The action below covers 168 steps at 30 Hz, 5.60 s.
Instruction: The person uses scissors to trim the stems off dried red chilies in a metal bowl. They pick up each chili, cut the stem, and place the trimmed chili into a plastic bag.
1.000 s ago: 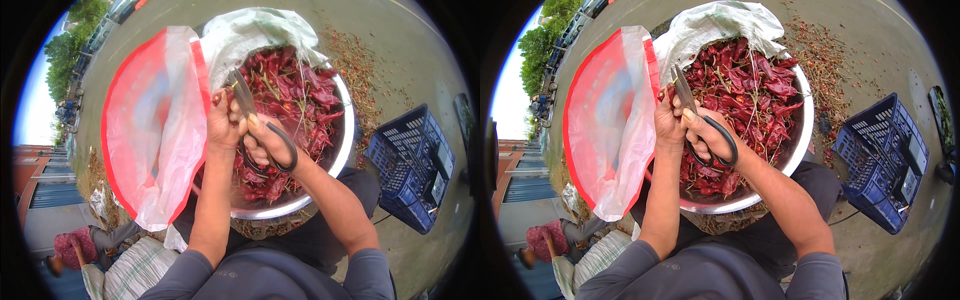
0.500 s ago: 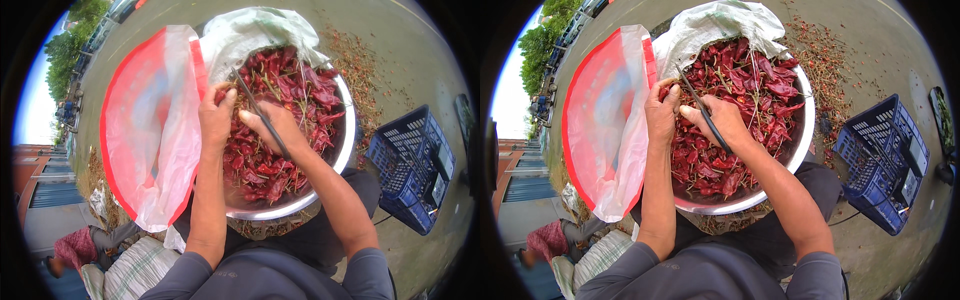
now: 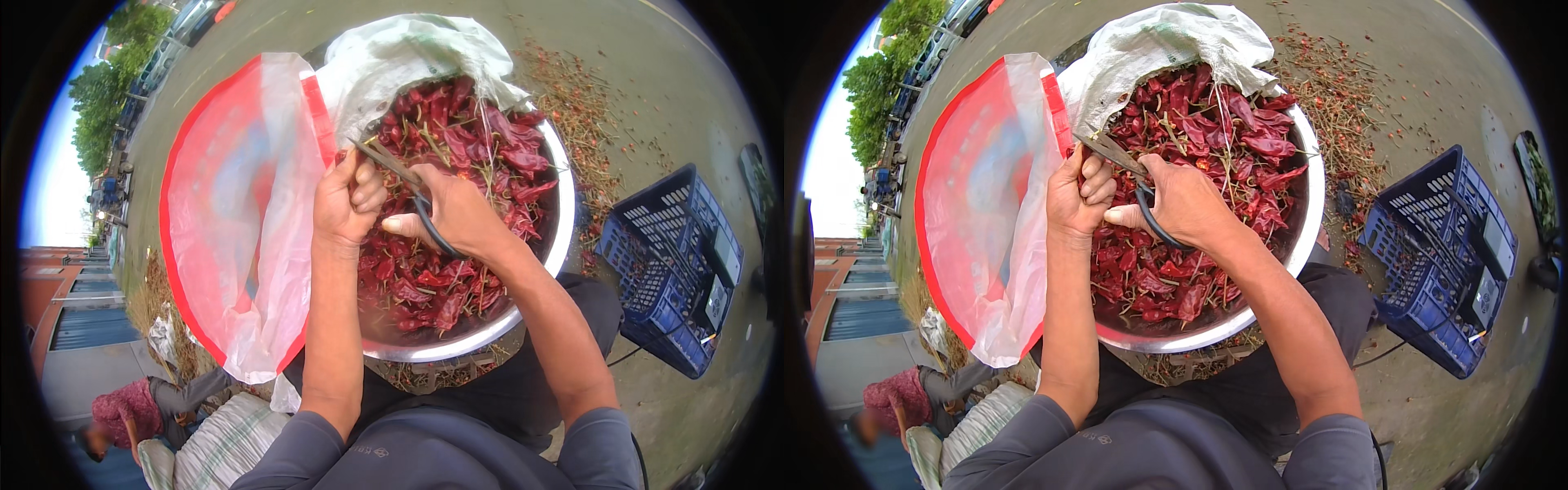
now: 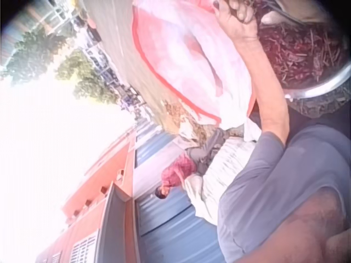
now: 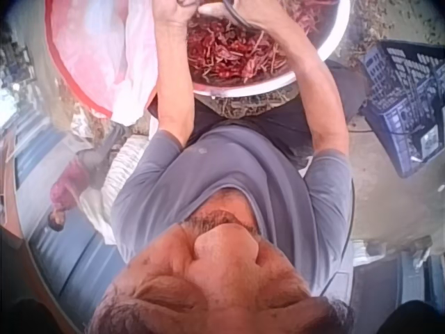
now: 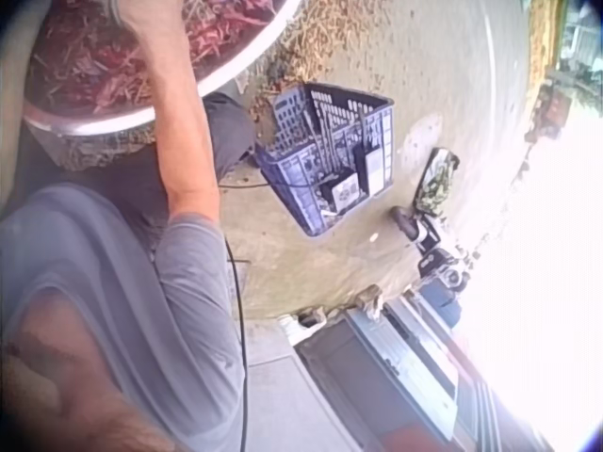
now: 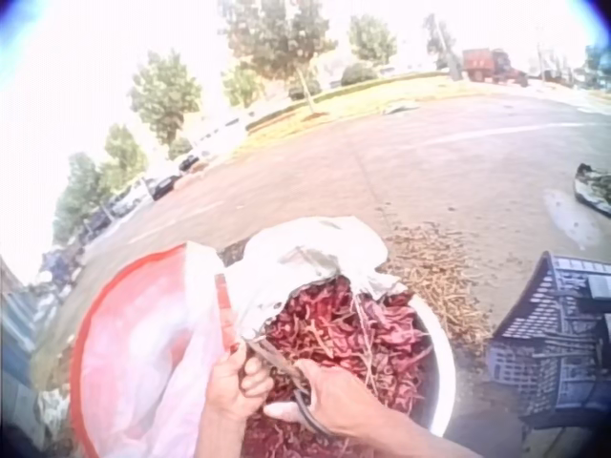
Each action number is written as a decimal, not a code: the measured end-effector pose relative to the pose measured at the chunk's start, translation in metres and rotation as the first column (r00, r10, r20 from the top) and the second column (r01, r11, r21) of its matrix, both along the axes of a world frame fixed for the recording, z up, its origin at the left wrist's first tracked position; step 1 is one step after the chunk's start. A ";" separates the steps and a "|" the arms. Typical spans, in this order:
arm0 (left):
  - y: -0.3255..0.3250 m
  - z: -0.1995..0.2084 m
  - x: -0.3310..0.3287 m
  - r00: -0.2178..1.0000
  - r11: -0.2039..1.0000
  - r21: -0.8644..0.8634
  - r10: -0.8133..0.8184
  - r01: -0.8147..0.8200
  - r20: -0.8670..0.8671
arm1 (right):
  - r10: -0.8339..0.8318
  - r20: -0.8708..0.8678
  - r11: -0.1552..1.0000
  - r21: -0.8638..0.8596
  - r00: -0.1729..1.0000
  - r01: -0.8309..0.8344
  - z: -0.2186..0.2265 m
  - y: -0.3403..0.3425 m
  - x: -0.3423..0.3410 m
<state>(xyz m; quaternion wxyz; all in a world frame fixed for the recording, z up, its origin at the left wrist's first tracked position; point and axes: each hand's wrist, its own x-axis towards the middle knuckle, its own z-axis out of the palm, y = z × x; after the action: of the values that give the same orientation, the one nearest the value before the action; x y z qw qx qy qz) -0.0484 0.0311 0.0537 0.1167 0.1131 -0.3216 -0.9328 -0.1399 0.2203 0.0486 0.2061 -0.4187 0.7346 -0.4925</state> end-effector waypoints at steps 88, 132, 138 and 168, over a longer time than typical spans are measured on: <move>0.012 -0.022 0.014 0.999 0.997 -0.057 0.049 -0.050 -0.022 | -0.102 -0.276 0.995 -0.013 0.956 0.102 -0.005 0.013 0.009; 0.006 -0.039 0.014 0.995 0.988 0.125 -0.091 0.087 0.029 | -0.096 0.174 0.993 -0.055 0.980 0.107 -0.011 0.001 0.015; 0.016 -0.026 0.018 1.000 0.993 -0.117 0.002 -0.002 0.007 | -0.281 0.313 0.944 -0.081 0.907 0.321 -0.004 0.006 -0.012; 0.022 -0.031 0.020 0.851 0.630 -0.773 0.445 -0.075 0.280 | -0.100 -0.035 0.977 0.183 0.994 0.105 -0.002 0.020 -0.011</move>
<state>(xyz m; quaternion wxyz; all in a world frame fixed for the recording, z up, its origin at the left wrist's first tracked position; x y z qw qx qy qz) -0.0281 0.0528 0.0230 0.2127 0.3134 -0.6670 -0.6416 -0.1508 0.2402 0.0464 0.2090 -0.3657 0.8003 -0.4267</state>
